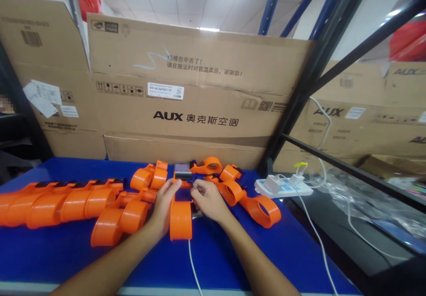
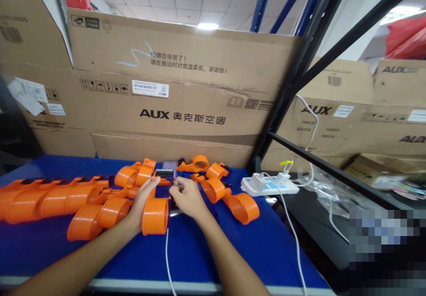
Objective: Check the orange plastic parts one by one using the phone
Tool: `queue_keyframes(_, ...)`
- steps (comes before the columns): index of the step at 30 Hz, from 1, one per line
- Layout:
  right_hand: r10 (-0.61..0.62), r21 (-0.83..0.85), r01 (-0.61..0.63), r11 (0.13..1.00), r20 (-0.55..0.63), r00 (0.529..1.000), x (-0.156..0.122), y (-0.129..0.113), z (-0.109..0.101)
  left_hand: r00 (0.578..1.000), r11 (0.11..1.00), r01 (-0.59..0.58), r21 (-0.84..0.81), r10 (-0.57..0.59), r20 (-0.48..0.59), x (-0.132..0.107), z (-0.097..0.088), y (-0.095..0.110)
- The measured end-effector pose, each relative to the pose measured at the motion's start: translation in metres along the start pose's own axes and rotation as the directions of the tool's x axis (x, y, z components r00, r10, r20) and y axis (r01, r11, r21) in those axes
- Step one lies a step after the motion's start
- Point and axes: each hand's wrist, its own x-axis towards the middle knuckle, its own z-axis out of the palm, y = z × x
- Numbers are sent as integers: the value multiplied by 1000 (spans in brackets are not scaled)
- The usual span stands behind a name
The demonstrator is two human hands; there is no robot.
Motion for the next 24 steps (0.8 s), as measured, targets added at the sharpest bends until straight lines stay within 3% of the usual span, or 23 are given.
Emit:
queue_keyframes(9,-133,-173,112,979,-117,984,2,-4,3,997,996,-76,55,74,29,-1,-4,-7)
queue_keyframes(24,-148,-250,106,963,-156,977,-2,-4,8,997,995,-75,72,73,25,-1,-3,-6)
